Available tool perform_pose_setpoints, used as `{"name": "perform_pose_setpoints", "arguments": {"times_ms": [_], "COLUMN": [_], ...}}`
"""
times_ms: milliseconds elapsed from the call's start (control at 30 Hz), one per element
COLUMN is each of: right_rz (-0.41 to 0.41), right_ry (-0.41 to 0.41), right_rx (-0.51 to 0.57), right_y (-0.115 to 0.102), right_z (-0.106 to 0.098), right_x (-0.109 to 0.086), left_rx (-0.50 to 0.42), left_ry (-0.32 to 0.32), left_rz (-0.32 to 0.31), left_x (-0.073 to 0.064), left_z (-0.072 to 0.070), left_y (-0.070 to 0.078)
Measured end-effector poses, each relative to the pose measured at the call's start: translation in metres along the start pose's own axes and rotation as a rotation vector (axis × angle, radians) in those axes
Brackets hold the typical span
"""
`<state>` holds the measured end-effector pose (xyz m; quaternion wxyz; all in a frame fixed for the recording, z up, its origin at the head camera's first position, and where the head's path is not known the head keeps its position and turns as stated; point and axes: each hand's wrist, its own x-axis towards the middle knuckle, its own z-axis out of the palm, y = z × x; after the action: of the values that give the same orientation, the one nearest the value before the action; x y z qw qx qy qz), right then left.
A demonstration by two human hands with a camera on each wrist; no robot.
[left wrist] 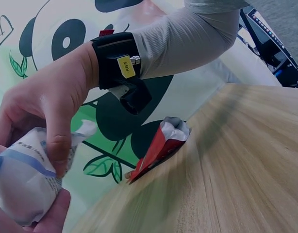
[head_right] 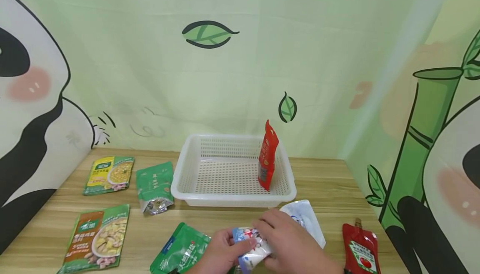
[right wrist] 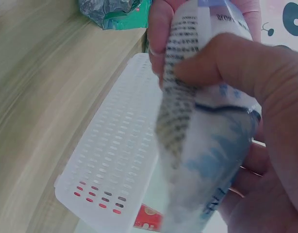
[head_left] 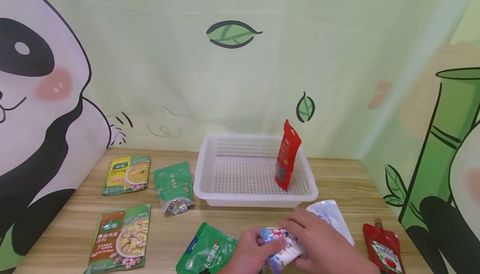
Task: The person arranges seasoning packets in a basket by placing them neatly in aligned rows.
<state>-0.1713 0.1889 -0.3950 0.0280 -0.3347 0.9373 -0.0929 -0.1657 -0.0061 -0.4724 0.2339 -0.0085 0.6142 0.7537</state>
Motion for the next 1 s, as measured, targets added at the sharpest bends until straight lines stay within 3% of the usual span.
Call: {"name": "perform_pose_setpoints", "arguments": {"times_ms": [133, 300, 433, 600, 867, 933, 1000], "right_rz": [-0.053, 0.000, 0.030, 0.016, 0.233, 0.270, 0.325], "right_ry": [0.176, 0.279, 0.380, 0.624, 1.011, 1.097, 1.129], "right_rx": [-0.027, -0.035, 0.000, 0.079, 0.332, 0.437, 0.604], "right_y": [0.000, 0.000, -0.001, 0.003, 0.003, 0.002, 0.000], "right_z": [0.007, 0.010, 0.012, 0.021, 0.037, 0.039, 0.039], "right_x": [-0.005, -0.009, -0.012, -0.013, -0.014, -0.013, -0.011], "left_rx": [-0.033, -0.055, -0.125, -0.196, -0.267, -0.268, -0.282], "left_ry": [0.015, 0.071, 0.090, 0.122, 0.168, 0.177, 0.179], "left_rz": [0.060, 0.118, 0.140, 0.176, 0.227, 0.226, 0.222], "left_x": [-0.002, -0.005, -0.006, -0.006, -0.009, -0.010, -0.011], "left_z": [0.000, 0.000, 0.001, 0.001, 0.003, 0.004, 0.005], "left_y": [0.000, 0.003, 0.004, 0.005, 0.008, 0.009, 0.009]}}
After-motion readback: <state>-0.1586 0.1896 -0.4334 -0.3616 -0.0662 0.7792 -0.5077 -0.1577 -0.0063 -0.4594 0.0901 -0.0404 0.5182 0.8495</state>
